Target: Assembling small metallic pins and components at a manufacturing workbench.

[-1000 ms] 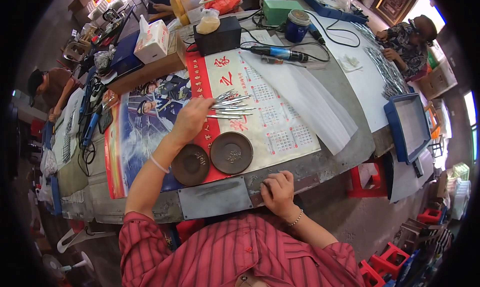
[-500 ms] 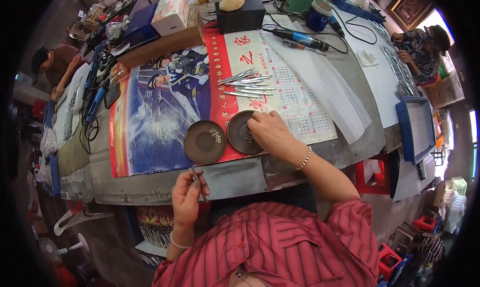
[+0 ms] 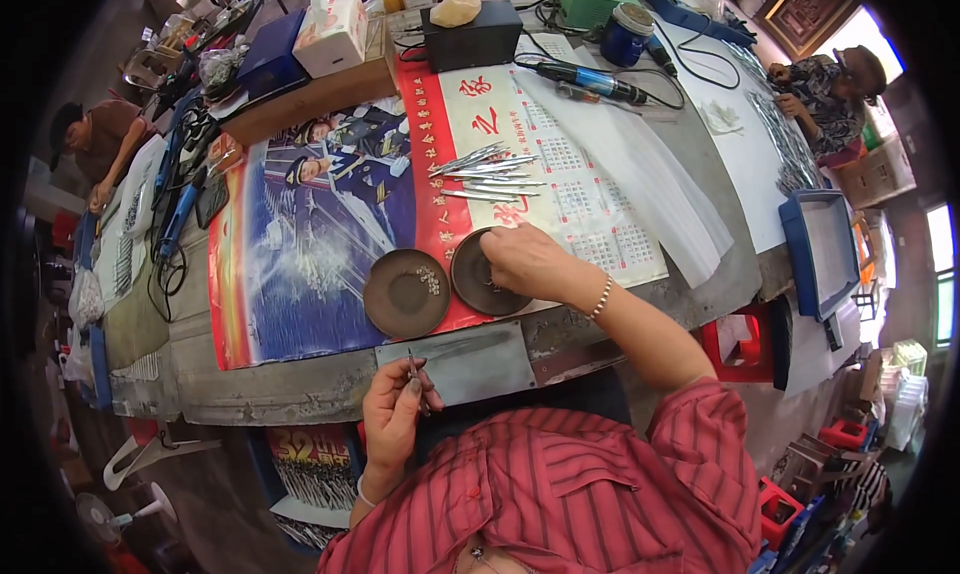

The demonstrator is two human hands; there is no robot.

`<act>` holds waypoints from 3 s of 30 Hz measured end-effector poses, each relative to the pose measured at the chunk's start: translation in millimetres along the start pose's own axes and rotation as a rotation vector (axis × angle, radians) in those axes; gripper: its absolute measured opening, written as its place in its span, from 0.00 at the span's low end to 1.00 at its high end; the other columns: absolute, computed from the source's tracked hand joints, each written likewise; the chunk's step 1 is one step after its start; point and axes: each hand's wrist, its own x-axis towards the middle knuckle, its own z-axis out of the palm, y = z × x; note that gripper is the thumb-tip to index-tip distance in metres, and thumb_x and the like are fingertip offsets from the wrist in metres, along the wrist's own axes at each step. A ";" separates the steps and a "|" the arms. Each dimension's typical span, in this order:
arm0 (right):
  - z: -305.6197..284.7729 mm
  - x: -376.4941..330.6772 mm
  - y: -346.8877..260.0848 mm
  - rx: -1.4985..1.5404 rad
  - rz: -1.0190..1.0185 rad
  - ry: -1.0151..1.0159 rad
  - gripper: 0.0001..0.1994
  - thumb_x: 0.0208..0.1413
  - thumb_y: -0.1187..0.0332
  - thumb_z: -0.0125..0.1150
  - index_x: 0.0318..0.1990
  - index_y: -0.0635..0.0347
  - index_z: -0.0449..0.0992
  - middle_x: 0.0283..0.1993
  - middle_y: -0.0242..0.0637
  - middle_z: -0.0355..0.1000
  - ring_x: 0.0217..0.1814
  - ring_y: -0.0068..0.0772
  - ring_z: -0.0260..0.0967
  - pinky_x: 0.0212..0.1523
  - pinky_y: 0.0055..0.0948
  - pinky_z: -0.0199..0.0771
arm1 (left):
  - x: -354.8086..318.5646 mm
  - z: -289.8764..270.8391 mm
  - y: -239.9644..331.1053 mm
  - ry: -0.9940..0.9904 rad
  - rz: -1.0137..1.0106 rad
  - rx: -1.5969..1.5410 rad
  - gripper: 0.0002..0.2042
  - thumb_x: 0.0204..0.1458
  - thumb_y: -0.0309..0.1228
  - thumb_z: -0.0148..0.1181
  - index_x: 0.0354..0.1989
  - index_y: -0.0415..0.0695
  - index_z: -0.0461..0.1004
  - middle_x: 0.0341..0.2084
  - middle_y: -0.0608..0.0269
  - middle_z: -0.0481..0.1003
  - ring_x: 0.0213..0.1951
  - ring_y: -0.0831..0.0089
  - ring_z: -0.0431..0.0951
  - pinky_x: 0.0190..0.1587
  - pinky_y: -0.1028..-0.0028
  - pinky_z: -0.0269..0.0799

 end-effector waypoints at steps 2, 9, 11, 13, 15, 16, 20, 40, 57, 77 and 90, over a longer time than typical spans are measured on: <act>-6.7 -11.4 -2.4 0.263 0.123 0.058 0.07 0.47 0.75 0.58 0.29 0.66 0.65 0.32 0.41 0.71 0.32 0.35 0.71 0.35 0.33 0.69 | 4.1 0.6 -0.2 -0.014 -0.020 0.003 0.13 0.62 0.25 0.48 0.53 0.36 0.65 0.35 0.65 0.70 0.30 0.81 0.73 0.32 0.83 0.66; 7.8 -32.1 -5.1 1.367 0.440 0.358 0.04 0.52 0.80 0.56 0.35 0.66 0.68 0.33 0.38 0.72 0.31 0.23 0.71 0.36 0.21 0.74 | 21.4 16.0 -9.3 -0.041 -0.056 -0.056 0.13 0.62 0.26 0.48 0.54 0.37 0.64 0.35 0.63 0.70 0.26 0.83 0.68 0.30 0.85 0.64; 5.2 -32.9 -6.1 1.466 0.468 0.366 0.05 0.52 0.81 0.55 0.36 0.65 0.69 0.33 0.38 0.72 0.32 0.24 0.71 0.37 0.21 0.74 | 26.1 20.0 -8.3 -0.079 -0.064 -0.034 0.13 0.62 0.26 0.49 0.53 0.37 0.66 0.35 0.62 0.71 0.25 0.84 0.66 0.29 0.85 0.64; 4.9 -34.6 -5.7 1.541 0.493 0.391 0.05 0.52 0.81 0.56 0.37 0.66 0.69 0.35 0.37 0.72 0.34 0.24 0.71 0.38 0.22 0.75 | 30.0 23.9 -8.6 -0.093 -0.072 -0.020 0.12 0.61 0.26 0.50 0.52 0.36 0.66 0.35 0.62 0.72 0.25 0.84 0.66 0.29 0.85 0.64; 2.1 -36.3 -6.7 1.540 0.489 0.358 0.06 0.52 0.81 0.57 0.37 0.66 0.70 0.35 0.36 0.72 0.34 0.24 0.71 0.38 0.22 0.75 | 32.4 27.7 -7.8 -0.099 -0.083 -0.005 0.12 0.61 0.27 0.50 0.51 0.36 0.67 0.35 0.62 0.72 0.24 0.84 0.66 0.29 0.85 0.64; 0.7 -37.2 -7.4 1.534 0.485 0.323 0.06 0.52 0.81 0.57 0.38 0.66 0.70 0.35 0.36 0.71 0.35 0.24 0.71 0.38 0.22 0.75 | 33.7 30.3 -6.0 -0.100 -0.078 0.017 0.11 0.61 0.26 0.51 0.49 0.36 0.68 0.33 0.63 0.73 0.25 0.84 0.68 0.28 0.85 0.64; 0.8 -41.7 -15.5 1.593 0.423 0.290 0.06 0.52 0.80 0.58 0.38 0.65 0.71 0.36 0.33 0.71 0.37 0.23 0.71 0.39 0.22 0.74 | 42.6 35.7 -2.7 -0.099 0.044 0.324 0.09 0.57 0.22 0.54 0.45 0.37 0.72 0.29 0.61 0.76 0.27 0.80 0.73 0.28 0.80 0.68; -23.2 -43.4 -63.1 1.500 0.366 0.080 0.06 0.51 0.80 0.60 0.34 0.62 0.69 0.34 0.26 0.68 0.37 0.14 0.65 0.40 0.19 0.69 | 69.9 24.4 33.6 -0.262 0.986 1.398 0.14 0.43 0.26 0.58 0.40 0.37 0.73 0.31 0.56 0.75 0.24 0.70 0.73 0.24 0.73 0.67; -21.5 -34.0 -96.1 0.036 -0.286 0.426 0.09 0.42 0.70 0.57 0.33 0.59 0.72 0.30 0.31 0.66 0.36 0.33 0.66 0.42 0.33 0.67 | 65.6 3.8 25.0 -0.200 0.927 1.307 0.10 0.44 0.28 0.57 0.35 0.38 0.75 0.30 0.58 0.75 0.24 0.72 0.73 0.24 0.75 0.65; -8.6 -8.3 -110.4 0.361 -0.316 0.140 0.14 0.42 0.73 0.63 0.40 0.61 0.73 0.31 0.36 0.66 0.38 0.39 0.65 0.40 0.36 0.66 | 36.4 -32.8 27.2 -0.147 0.898 1.335 0.11 0.44 0.26 0.59 0.38 0.39 0.75 0.25 0.59 0.73 0.20 0.71 0.71 0.21 0.73 0.63; 16.7 15.5 -74.0 -0.099 -0.195 0.073 0.17 0.43 0.64 0.66 0.40 0.60 0.74 0.42 0.37 0.65 0.48 0.36 0.62 0.53 0.40 0.57 | 11.6 -42.1 8.7 0.165 0.293 0.567 0.09 0.56 0.19 0.53 0.45 0.37 0.72 0.28 0.62 0.75 0.25 0.82 0.72 0.27 0.82 0.67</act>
